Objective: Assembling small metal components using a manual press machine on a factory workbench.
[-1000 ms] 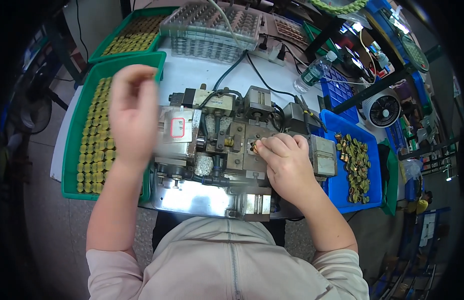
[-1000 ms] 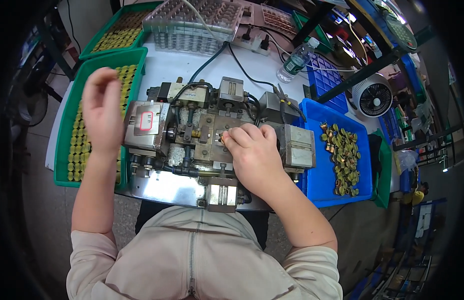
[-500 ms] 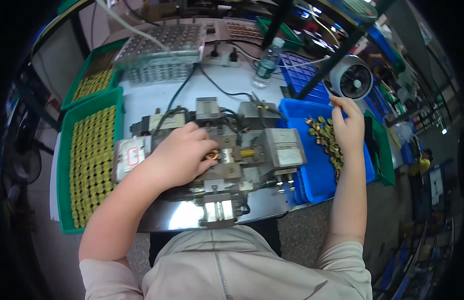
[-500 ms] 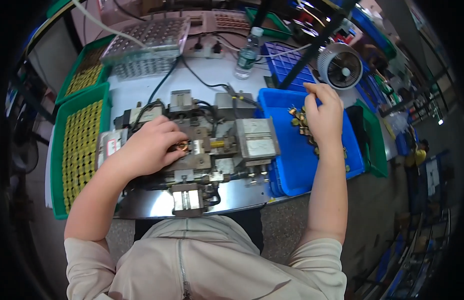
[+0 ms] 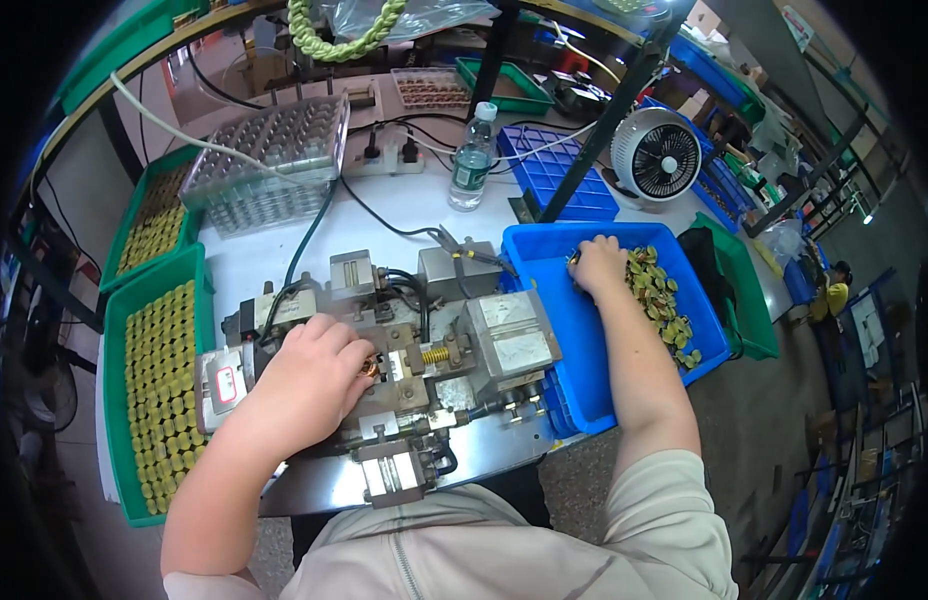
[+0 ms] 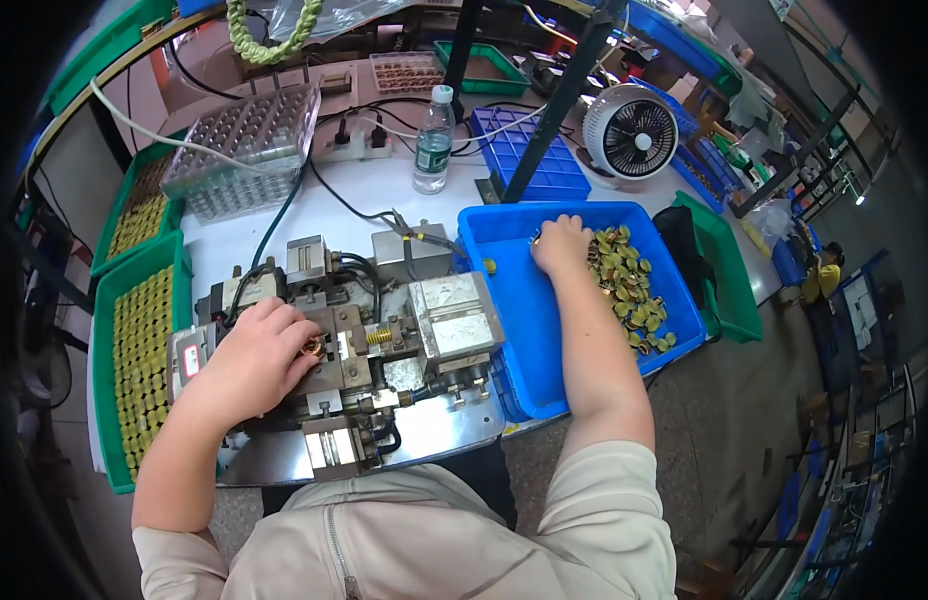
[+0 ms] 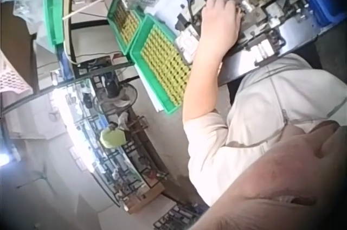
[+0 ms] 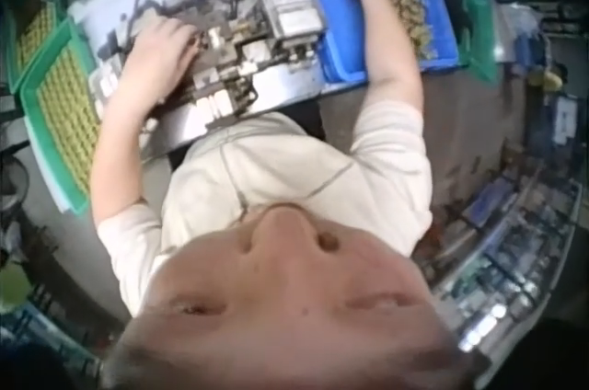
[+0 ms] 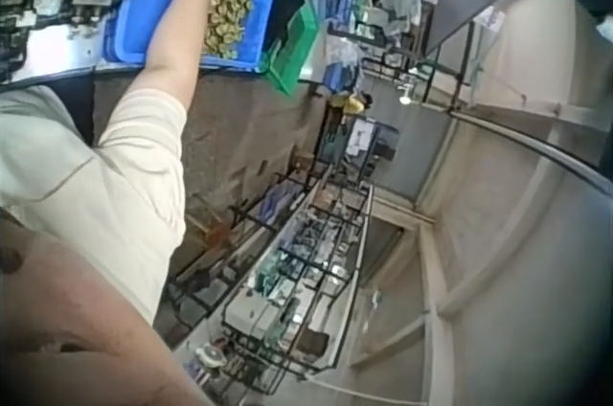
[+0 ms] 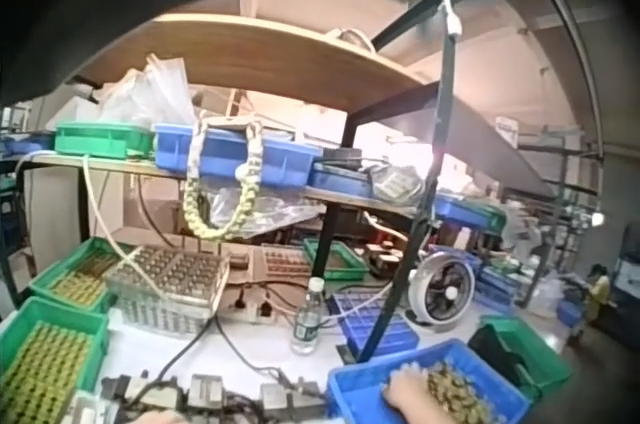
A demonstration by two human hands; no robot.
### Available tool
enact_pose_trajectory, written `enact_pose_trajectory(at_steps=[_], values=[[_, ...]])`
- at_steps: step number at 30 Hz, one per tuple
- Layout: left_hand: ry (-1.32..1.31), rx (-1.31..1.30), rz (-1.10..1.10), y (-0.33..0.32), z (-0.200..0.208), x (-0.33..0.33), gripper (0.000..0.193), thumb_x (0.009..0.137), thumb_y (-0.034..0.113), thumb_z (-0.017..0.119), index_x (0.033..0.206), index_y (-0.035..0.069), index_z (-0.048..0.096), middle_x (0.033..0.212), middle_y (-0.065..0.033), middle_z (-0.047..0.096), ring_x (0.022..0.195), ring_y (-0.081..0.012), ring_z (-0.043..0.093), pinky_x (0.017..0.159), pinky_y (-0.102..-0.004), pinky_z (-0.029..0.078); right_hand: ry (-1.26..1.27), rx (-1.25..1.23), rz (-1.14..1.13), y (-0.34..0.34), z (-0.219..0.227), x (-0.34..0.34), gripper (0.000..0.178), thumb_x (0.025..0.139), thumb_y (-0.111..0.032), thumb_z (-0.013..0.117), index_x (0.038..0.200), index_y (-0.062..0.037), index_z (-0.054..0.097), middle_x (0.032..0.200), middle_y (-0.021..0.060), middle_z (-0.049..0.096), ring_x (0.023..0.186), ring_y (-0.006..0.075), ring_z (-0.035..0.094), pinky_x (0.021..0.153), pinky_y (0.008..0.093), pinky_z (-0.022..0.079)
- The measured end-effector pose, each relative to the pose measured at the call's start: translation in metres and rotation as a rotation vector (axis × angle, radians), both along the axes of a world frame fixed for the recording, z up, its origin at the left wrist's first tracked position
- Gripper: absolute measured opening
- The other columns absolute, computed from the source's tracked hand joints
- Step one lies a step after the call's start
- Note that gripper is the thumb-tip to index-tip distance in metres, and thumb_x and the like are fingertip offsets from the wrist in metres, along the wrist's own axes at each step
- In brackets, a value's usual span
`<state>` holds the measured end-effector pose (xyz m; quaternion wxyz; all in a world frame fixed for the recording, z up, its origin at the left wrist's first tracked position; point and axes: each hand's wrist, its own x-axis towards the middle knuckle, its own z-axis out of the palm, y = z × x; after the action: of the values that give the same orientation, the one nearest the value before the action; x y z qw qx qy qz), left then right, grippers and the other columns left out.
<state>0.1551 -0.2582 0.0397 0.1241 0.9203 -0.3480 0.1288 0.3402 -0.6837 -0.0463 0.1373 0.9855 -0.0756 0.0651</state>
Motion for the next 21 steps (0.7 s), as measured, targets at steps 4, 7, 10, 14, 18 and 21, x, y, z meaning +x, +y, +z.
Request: enact_pose_trajectory(at_steps=[4, 7, 10, 14, 18, 21], values=[[-0.022, -0.006, 0.052, 0.008, 0.014, -0.008, 0.029, 0.090, 0.017, 0.065, 0.114, 0.002, 0.062, 0.097, -0.0091, 0.060, 0.093, -0.0247, 0.057, 0.084, -0.0333, 0.048, -0.090, 0.043, 0.090, 0.002, -0.011, -0.001, 0.028, 0.081, -0.026, 0.070, 0.102, -0.0079, 0.071, 0.112, 0.0128, 0.066, 0.106, 0.0324, 0.055, 0.091, 0.0483, 0.041], [0.406, -0.555, 0.281, 0.023, 0.027, -0.024, 0.034, 0.096, 0.017, 0.061, 0.125, 0.001, 0.057, 0.097, -0.0075, 0.059, 0.088, -0.0192, 0.057, 0.080, -0.0306, 0.049, -0.052, 0.299, 0.057, 0.017, 0.013, -0.005, 0.025, 0.079, -0.023, 0.069, 0.099, -0.0074, 0.069, 0.102, 0.0144, 0.069, 0.093, 0.0317, 0.062, 0.089, 0.0462, 0.044], [0.788, -1.317, 0.309, 0.067, 0.021, -0.040, 0.040, 0.102, 0.015, 0.054, 0.138, -0.001, 0.050, 0.098, -0.0057, 0.058, 0.082, -0.0126, 0.056, 0.075, -0.0252, 0.048, -0.180, 0.716, 0.157, 0.020, 0.032, -0.008, 0.023, 0.077, -0.015, 0.070, 0.097, -0.0033, 0.066, 0.090, 0.0137, 0.070, 0.076, 0.0271, 0.065, 0.073, 0.0346, 0.054], [0.769, -1.810, 0.397, 0.139, 0.011, -0.081, 0.039, 0.099, 0.010, 0.057, 0.136, 0.000, 0.052, 0.096, -0.0063, 0.059, 0.085, -0.0136, 0.057, 0.076, -0.0238, 0.048, -0.271, 0.994, 0.304, 0.016, 0.077, -0.044, 0.030, 0.086, -0.015, 0.071, 0.112, -0.0013, 0.064, 0.093, 0.0068, 0.067, 0.082, 0.0139, 0.061, 0.079, 0.0249, 0.050], [0.620, -1.691, 0.697, 0.225, -0.012, -0.146, 0.041, 0.095, 0.009, 0.062, 0.134, 0.001, 0.053, 0.093, -0.0044, 0.060, 0.086, -0.0133, 0.058, 0.076, -0.0238, 0.049, -0.237, 1.123, 0.333, -0.005, 0.071, -0.073, 0.032, 0.097, -0.014, 0.063, 0.127, -0.0034, 0.060, 0.114, 0.0088, 0.066, 0.104, 0.0176, 0.062, 0.094, 0.0271, 0.047], [0.619, -1.347, 0.909, 0.262, -0.017, -0.192, 0.039, 0.092, 0.010, 0.066, 0.129, 0.000, 0.057, 0.091, -0.0044, 0.062, 0.082, -0.0130, 0.059, 0.075, -0.0235, 0.050, -0.246, 1.063, 0.286, 0.000, 0.044, -0.081, 0.034, 0.098, -0.018, 0.063, 0.129, -0.0039, 0.059, 0.117, 0.0090, 0.065, 0.107, 0.0187, 0.062, 0.096, 0.0274, 0.046]])
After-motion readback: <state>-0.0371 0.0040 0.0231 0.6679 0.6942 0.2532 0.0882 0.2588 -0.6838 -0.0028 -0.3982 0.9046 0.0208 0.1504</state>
